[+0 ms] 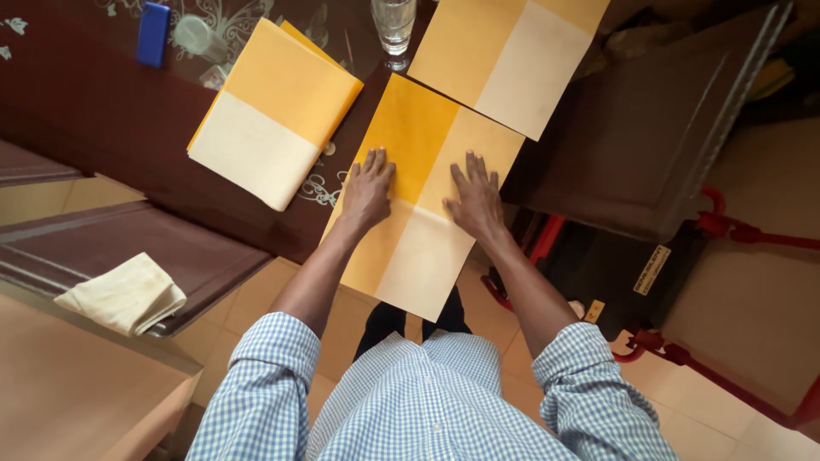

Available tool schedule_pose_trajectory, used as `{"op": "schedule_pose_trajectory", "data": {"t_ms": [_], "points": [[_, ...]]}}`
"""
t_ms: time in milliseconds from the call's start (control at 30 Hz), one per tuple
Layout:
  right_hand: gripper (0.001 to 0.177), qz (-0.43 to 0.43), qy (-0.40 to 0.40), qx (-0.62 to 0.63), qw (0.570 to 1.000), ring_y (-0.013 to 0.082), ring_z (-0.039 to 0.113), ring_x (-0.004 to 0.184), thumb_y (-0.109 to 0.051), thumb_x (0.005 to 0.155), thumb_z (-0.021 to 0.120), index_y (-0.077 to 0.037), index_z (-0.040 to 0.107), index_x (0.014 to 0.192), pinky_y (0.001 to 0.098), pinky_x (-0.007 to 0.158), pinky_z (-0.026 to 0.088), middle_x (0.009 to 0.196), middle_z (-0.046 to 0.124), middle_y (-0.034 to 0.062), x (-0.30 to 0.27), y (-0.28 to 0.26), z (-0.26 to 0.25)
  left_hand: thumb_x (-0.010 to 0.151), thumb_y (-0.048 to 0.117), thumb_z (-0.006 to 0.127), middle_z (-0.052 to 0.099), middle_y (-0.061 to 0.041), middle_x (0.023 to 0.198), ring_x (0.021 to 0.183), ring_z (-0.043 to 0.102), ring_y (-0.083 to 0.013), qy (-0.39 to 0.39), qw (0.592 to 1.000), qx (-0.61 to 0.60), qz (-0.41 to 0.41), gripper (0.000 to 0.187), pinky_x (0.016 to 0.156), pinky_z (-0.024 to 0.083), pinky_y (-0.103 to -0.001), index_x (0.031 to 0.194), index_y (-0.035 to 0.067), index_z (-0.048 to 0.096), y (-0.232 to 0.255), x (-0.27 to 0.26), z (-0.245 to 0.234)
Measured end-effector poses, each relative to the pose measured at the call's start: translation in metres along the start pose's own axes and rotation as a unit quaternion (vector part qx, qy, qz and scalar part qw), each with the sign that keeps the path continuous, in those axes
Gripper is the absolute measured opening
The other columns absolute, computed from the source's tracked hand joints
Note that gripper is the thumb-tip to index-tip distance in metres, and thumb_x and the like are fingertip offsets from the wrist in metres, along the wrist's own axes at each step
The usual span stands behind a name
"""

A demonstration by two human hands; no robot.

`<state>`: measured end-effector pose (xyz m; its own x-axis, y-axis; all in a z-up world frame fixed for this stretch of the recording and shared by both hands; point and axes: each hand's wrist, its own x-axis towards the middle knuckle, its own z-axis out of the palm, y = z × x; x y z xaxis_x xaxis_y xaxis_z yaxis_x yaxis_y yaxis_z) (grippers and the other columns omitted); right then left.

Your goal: Clean the table surface with a cloth and reorganize items on it.

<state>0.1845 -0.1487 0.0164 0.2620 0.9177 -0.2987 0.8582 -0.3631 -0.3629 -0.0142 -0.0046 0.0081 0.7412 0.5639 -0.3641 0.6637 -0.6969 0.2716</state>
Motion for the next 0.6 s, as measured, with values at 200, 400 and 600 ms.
{"op": "schedule_pose_trajectory", "data": {"t_ms": [200, 400, 600], "points": [[0.071, -0.016, 0.137, 0.042, 0.990, 0.0467, 0.028, 0.153, -0.021, 0.090, 0.077, 0.002, 0.047, 0.151, 0.0563, 0.123, 0.031, 0.163, 0.031, 0.0319, 0.028, 0.027, -0.004, 0.083, 0.011, 0.074, 0.032, -0.020, 0.164, 0.155, 0.025, -0.0362, 0.091, 0.991, -0.084, 0.051, 0.067, 0.121, 0.030, -0.053, 0.145, 0.006, 0.049, 0.022, 0.030, 0.003], [0.070, 0.032, 0.181, 0.017, 0.983, 0.0478, 0.022, 0.153, -0.019, 0.094, 0.072, 0.001, 0.043, 0.155, 0.0615, 0.120, 0.028, 0.165, 0.022, 0.0318, 0.069, 0.056, -0.027, 0.087, 0.020, 0.076, 0.031, -0.021, 0.164, 0.154, 0.026, -0.0373, 0.100, 0.987, -0.089, 0.085, 0.072, 0.118, 0.034, -0.052, 0.149, 0.004, 0.045, 0.044, 0.078, -0.005], [0.067, 0.072, 0.190, 0.012, 0.979, 0.0504, 0.020, 0.153, -0.020, 0.098, 0.069, -0.003, 0.041, 0.158, 0.0683, 0.116, 0.029, 0.167, 0.019, 0.0312, 0.107, 0.097, -0.033, 0.089, 0.023, 0.074, 0.025, -0.018, 0.167, 0.155, 0.022, -0.0352, 0.111, 0.987, -0.050, 0.102, 0.077, 0.119, 0.031, -0.055, 0.156, 0.008, 0.038, 0.065, 0.141, -0.023]]}}
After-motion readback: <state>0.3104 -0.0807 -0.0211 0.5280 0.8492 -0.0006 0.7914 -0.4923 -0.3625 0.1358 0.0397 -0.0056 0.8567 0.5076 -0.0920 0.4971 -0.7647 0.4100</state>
